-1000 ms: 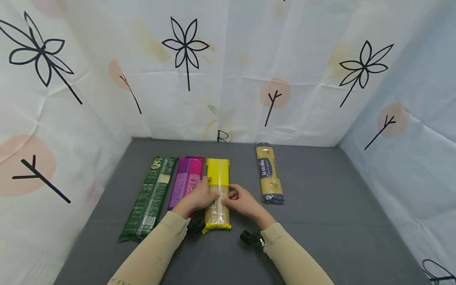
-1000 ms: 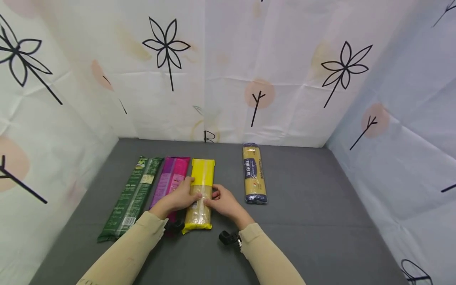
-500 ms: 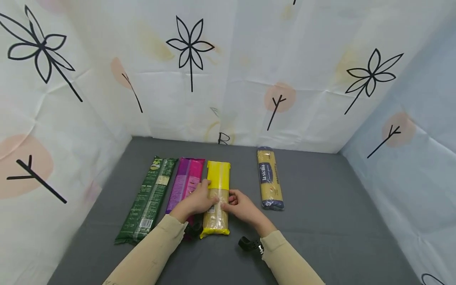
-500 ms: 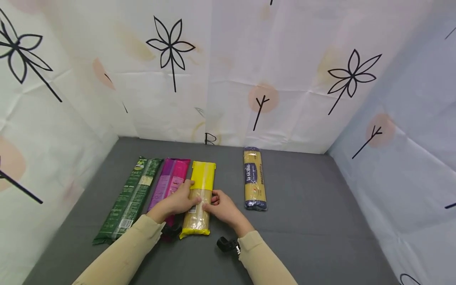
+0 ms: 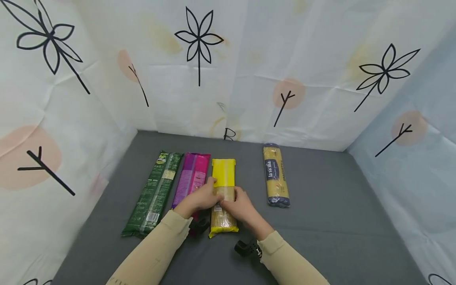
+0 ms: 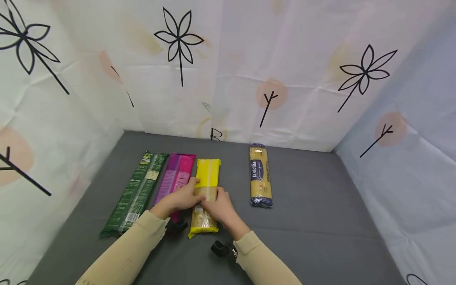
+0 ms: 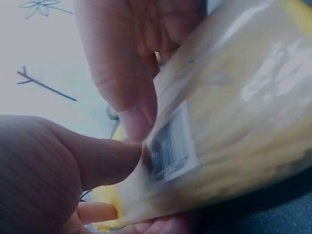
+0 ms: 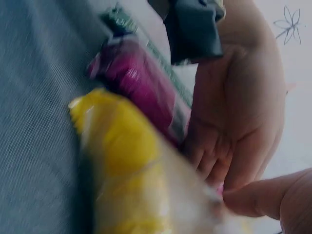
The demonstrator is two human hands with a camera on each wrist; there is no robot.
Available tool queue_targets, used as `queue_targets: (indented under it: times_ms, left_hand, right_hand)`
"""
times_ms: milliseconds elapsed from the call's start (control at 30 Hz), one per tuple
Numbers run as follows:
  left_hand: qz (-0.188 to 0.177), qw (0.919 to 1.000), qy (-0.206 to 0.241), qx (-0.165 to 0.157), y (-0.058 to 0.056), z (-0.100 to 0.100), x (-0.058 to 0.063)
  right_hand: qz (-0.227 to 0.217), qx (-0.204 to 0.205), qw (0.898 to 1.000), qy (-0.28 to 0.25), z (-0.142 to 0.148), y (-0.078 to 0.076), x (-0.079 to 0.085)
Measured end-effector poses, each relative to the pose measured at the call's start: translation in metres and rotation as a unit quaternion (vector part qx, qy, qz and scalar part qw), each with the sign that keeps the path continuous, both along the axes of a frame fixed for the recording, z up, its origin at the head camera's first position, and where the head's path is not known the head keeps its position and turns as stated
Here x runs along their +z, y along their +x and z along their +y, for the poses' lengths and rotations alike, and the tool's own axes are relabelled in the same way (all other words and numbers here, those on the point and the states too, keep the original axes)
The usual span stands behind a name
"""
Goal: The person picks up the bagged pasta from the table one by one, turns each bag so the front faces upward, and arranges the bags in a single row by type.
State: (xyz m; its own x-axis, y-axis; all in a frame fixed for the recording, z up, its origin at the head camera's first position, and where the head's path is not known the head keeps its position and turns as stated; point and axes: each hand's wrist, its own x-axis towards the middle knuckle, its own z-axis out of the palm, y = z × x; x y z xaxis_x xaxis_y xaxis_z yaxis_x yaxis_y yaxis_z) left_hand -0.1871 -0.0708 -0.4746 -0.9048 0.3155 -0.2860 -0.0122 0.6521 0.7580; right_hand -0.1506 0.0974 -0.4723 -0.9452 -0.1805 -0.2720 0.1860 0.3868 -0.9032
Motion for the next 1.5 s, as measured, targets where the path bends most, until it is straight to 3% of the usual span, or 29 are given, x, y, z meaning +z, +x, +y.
queue_targets:
  times_ms: [267,533,667,867,967,1133,1267,1400,1500]
  left_hand:
    - [-0.012,0.9991,0.03,0.029,0.0,0.003,0.001]
    - [-0.002,0.9947,0.075,0.07,0.003,0.011,-0.004]
    - [0.0,0.9914,0.101,0.084,0.005,0.013,0.002]
    - [0.009,0.9874,0.128,0.093,0.003,0.018,0.011]
    - [0.009,0.9837,0.151,0.098,0.002,0.02,0.014]
    - [0.006,0.9763,0.193,0.097,0.002,0.022,0.018]
    - [0.028,0.9703,0.224,0.086,0.002,0.024,0.028]
    - [0.015,0.9582,0.275,0.078,0.003,0.026,0.037]
    - [-0.008,0.9479,0.308,0.083,0.003,0.026,0.039]
  right_hand:
    - [-0.049,-0.02,0.996,-0.07,0.005,-0.005,0.004]
    - [-0.039,0.01,0.993,-0.109,0.013,-0.003,0.001]
    - [-0.039,0.013,0.991,-0.131,0.015,-0.003,0.001]
    - [-0.024,-0.006,0.99,-0.141,0.017,0.004,0.029]
    - [0.002,-0.021,0.991,-0.133,0.018,0.006,0.04]
    - [0.061,-0.035,0.993,-0.097,0.022,0.002,0.035]
    - [0.109,-0.041,0.992,-0.05,0.024,0.001,0.034]
    - [0.158,-0.035,0.986,0.029,0.025,0.005,0.039]
    - [0.197,-0.023,0.975,0.098,0.024,0.009,0.042]
